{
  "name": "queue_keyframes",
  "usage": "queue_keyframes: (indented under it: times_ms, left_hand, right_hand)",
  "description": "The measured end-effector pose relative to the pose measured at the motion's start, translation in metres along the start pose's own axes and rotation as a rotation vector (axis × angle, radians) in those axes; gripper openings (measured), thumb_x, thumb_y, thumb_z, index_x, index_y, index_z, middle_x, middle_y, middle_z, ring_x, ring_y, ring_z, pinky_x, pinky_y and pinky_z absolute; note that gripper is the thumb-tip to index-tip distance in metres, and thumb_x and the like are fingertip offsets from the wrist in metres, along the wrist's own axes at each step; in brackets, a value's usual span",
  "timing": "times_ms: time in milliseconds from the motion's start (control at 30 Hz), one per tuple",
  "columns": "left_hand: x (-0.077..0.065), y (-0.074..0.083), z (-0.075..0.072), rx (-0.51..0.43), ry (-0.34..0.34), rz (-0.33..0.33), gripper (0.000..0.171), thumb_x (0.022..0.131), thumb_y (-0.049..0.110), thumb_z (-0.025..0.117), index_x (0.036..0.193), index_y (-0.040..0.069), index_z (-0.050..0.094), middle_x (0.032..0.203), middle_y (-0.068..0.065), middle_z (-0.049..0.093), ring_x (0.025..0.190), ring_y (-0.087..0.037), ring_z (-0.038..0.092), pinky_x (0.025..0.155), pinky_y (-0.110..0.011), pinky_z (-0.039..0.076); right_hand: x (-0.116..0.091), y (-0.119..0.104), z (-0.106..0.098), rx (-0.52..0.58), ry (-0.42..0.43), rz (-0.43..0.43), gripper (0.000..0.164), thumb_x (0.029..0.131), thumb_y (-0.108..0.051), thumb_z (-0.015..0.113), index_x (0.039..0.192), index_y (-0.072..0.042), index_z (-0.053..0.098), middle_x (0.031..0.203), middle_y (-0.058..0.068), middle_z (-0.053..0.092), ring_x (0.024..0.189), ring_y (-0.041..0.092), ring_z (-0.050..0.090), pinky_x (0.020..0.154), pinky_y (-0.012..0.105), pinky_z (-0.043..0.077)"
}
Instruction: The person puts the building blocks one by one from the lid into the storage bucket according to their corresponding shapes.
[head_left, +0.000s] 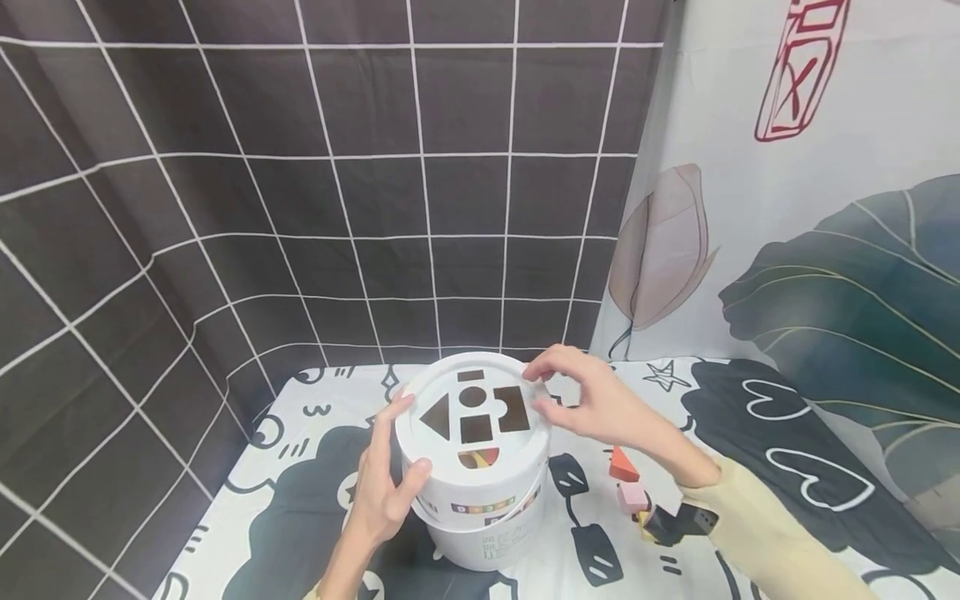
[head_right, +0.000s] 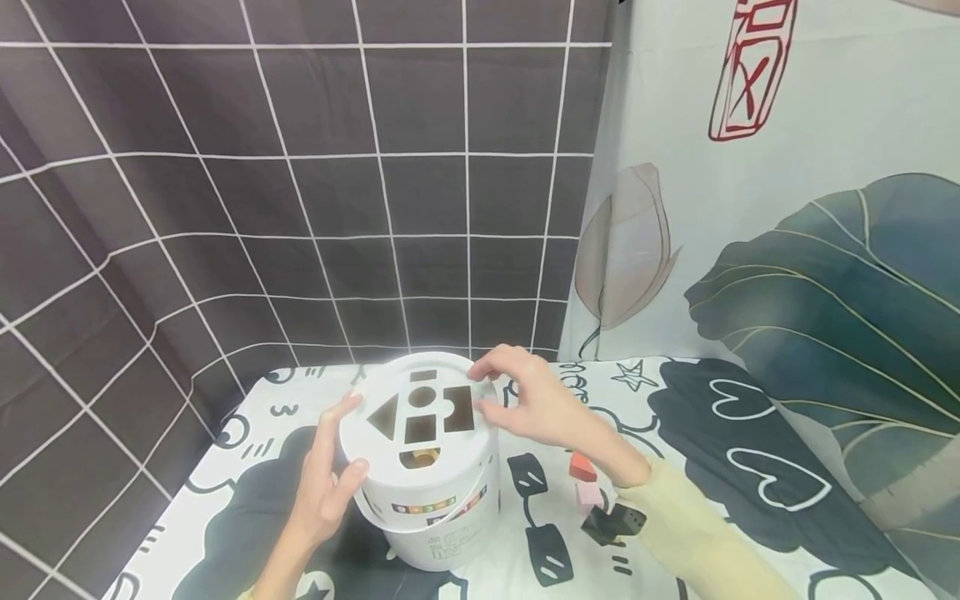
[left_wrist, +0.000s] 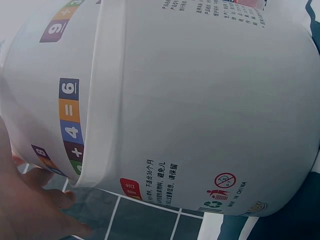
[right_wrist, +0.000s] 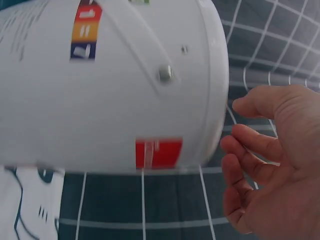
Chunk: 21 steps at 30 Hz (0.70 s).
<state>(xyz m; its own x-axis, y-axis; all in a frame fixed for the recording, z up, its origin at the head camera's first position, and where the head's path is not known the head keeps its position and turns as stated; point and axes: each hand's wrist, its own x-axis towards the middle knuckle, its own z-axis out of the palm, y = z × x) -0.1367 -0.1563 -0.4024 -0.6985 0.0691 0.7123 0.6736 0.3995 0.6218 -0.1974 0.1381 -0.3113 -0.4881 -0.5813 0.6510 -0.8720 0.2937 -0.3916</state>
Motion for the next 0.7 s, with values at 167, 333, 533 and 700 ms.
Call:
queue_keyframes:
  times_ms: [167,333,533,700]
  left_hand:
    - [0.000,0.000,0.000,0.005,0.006,-0.007,0.071,0.078,0.023,0.059,0.146,0.011,0.045,0.155,-0.013,0.041,0.139,-0.037,0.041,0.108,-0.056,0.029]
    - [0.000,0.000,0.000,0.007,0.002,-0.002,0.071,0.079,0.023,0.059,0.147,0.010,0.044,0.155,-0.012,0.041,0.139,-0.036,0.040,0.111,-0.044,0.027]
    - [0.000,0.001,0.000,0.005,0.000,-0.001,0.071,0.078,0.022,0.059,0.147,0.011,0.044,0.156,-0.012,0.040,0.139,-0.036,0.041,0.109,-0.052,0.029]
    - [0.000,0.000,0.000,0.008,0.001,0.001,0.071,0.078,0.023,0.059,0.147,0.011,0.044,0.155,-0.013,0.040,0.139,-0.037,0.040,0.106,-0.061,0.028]
  right_hand:
    - [-0.019,0.009,-0.018,-0.069,0.027,0.095,0.034,0.077,0.006,0.076,0.107,-0.007,0.068,0.103,-0.003,0.068,0.093,0.014,0.061,0.082,0.033,0.053]
    - [-0.036,0.018,-0.028,-0.099,-0.002,0.149,0.034,0.077,0.006,0.077,0.106,-0.009,0.068,0.102,-0.005,0.067,0.092,0.013,0.062,0.081,0.032,0.053]
    - [-0.059,0.038,-0.035,-0.121,-0.076,0.268,0.036,0.078,0.003,0.078,0.110,-0.011,0.069,0.103,-0.007,0.068,0.093,0.012,0.062,0.080,0.035,0.051]
    - [-0.074,0.049,-0.042,-0.112,-0.126,0.316,0.038,0.079,-0.001,0.080,0.113,-0.012,0.068,0.107,-0.004,0.068,0.094,0.011,0.062,0.080,0.036,0.050]
